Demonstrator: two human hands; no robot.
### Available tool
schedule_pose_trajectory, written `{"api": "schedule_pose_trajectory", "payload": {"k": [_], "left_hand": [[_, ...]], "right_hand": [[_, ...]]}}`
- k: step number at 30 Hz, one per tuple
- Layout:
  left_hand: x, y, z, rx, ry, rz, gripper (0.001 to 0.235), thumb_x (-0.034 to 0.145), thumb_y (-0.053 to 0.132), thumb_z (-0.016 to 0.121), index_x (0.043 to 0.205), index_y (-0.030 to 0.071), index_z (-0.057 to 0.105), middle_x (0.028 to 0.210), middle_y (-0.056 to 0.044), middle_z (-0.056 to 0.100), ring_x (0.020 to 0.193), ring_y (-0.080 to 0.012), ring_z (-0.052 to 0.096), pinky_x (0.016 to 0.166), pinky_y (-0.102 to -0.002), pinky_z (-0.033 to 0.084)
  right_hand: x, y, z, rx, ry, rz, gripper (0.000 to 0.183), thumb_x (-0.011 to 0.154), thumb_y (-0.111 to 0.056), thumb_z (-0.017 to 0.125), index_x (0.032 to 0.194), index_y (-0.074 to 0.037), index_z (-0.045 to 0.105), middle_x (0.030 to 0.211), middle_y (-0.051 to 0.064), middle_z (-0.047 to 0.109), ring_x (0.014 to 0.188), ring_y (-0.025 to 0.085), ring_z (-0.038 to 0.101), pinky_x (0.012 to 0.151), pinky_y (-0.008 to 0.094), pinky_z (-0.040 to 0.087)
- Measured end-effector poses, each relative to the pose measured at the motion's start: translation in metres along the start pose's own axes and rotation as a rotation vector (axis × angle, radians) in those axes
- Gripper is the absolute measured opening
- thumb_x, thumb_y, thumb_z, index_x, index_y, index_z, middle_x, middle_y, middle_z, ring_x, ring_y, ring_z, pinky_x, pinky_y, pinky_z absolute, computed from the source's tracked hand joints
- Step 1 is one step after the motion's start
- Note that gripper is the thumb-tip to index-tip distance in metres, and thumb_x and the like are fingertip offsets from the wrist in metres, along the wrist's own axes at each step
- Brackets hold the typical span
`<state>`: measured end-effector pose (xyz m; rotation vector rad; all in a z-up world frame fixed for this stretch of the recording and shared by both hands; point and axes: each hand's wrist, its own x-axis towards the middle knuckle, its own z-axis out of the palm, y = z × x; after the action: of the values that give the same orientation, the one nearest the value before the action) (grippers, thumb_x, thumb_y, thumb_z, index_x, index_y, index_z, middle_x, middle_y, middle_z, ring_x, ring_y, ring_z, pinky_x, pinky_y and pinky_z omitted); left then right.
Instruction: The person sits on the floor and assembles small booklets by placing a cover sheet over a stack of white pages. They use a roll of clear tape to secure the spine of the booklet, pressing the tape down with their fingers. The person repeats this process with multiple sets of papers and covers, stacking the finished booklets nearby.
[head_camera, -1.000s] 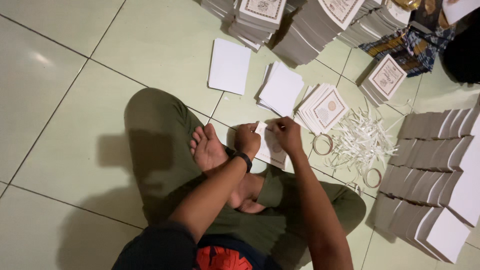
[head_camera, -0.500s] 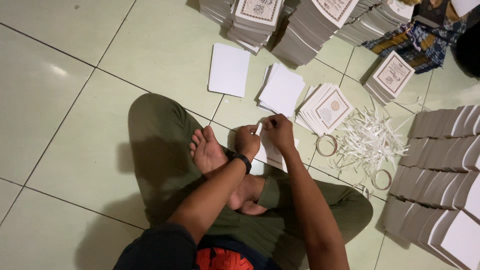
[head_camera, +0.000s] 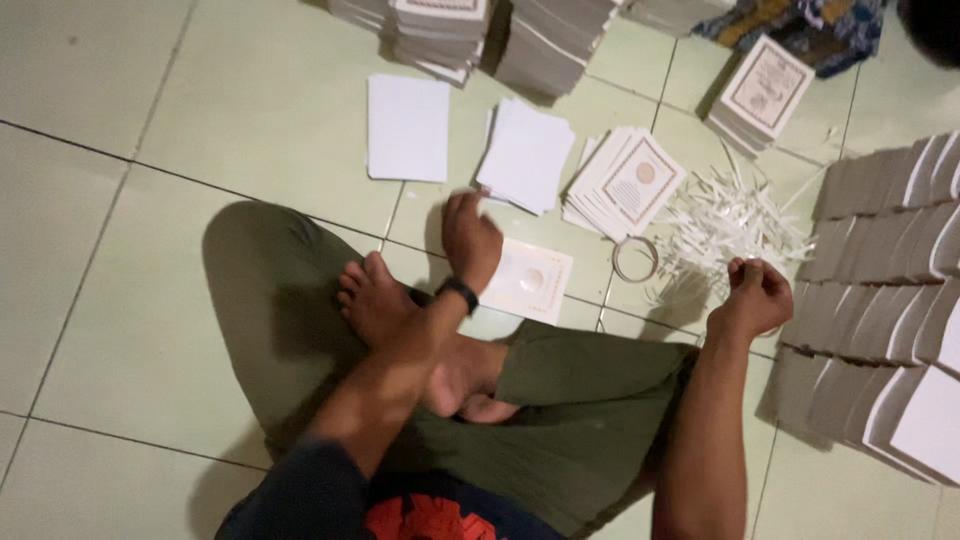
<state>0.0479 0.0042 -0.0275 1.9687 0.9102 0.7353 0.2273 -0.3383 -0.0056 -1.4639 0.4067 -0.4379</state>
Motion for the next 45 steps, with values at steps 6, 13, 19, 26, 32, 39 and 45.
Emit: {"api": "schedule_pose_trajectory", "payload": {"k": [6, 13, 19, 26, 32, 39, 45], "left_hand": [[0.068, 0.006, 0.025, 0.941, -0.646, 0.765, 0.071, 0.098, 0.001, 0.048, 0.163, 0.012, 0.023, 0.169, -0.014, 0.026, 0.154, -0.0332, 0.025, 0.121, -0.051, 0.028], [0.067, -0.023, 0.017, 0.752, -0.406, 1.221, 0.048, 0.09, 0.001, 0.063, 0.138, -0.001, 0.059, 0.106, -0.02, 0.074, 0.104, -0.0333, 0.071, 0.107, -0.049, 0.043], [0.058, -0.027, 0.004, 0.471, -0.551, 0.882, 0.032, 0.093, -0.002, 0.063, 0.125, 0.001, 0.062, 0.082, -0.011, 0.066, 0.083, -0.0307, 0.068, 0.087, -0.043, 0.051], [0.047, -0.005, -0.029, -0.19, -0.437, 0.152, 0.028, 0.079, 0.02, 0.091, 0.085, 0.005, 0.069, 0.075, -0.009, 0.063, 0.075, -0.0285, 0.064, 0.074, -0.04, 0.05], [0.007, 0.071, -0.104, -0.392, -0.428, 0.064, 0.023, 0.082, 0.019, 0.09, 0.085, 0.006, 0.071, 0.071, -0.009, 0.065, 0.067, -0.0185, 0.064, 0.064, -0.03, 0.051], [-0.001, 0.125, -0.187, -0.287, -0.387, -0.479, 0.037, 0.077, 0.039, 0.086, 0.093, 0.007, 0.079, 0.079, -0.016, 0.078, 0.075, -0.0276, 0.073, 0.077, -0.048, 0.054], [-0.016, 0.081, -0.173, -0.923, -0.35, -0.423, 0.032, 0.087, 0.018, 0.077, 0.114, 0.002, 0.071, 0.112, -0.009, 0.076, 0.104, -0.0202, 0.071, 0.094, -0.034, 0.058]], "right_hand": [[0.004, -0.003, -0.013, -0.018, 0.265, 0.395, 0.051, 0.083, 0.01, 0.066, 0.134, 0.0, 0.064, 0.112, 0.017, 0.068, 0.058, 0.022, 0.07, 0.051, 0.022, 0.067], [0.025, 0.03, -0.014, -0.127, 0.16, 0.294, 0.039, 0.102, -0.007, 0.06, 0.14, -0.017, 0.053, 0.098, 0.002, 0.059, 0.062, 0.024, 0.079, 0.046, 0.021, 0.067], [0.027, 0.035, -0.003, -0.147, 0.14, 0.198, 0.041, 0.096, -0.005, 0.066, 0.136, -0.006, 0.055, 0.112, 0.01, 0.062, 0.06, 0.023, 0.082, 0.043, 0.024, 0.065], [0.003, 0.036, 0.004, -0.402, -0.016, -0.257, 0.027, 0.099, -0.01, 0.078, 0.123, -0.007, 0.066, 0.102, 0.012, 0.066, 0.066, 0.021, 0.073, 0.051, 0.025, 0.057], [-0.169, -0.077, 0.056, -0.274, -0.518, 0.049, 0.04, 0.103, -0.023, 0.062, 0.137, -0.004, 0.055, 0.119, 0.015, 0.057, 0.099, 0.027, 0.057, 0.082, 0.045, 0.054], [-0.259, -0.094, 0.019, 0.033, -0.611, 0.366, 0.065, 0.085, 0.0, 0.075, 0.146, 0.0, 0.052, 0.074, 0.019, 0.069, 0.047, 0.009, 0.055, 0.041, 0.018, 0.042], [-0.296, -0.175, 0.027, -0.033, -0.504, 0.404, 0.059, 0.08, -0.005, 0.078, 0.137, -0.006, 0.06, 0.057, -0.003, 0.058, 0.048, 0.002, 0.049, 0.047, 0.019, 0.042]]}}
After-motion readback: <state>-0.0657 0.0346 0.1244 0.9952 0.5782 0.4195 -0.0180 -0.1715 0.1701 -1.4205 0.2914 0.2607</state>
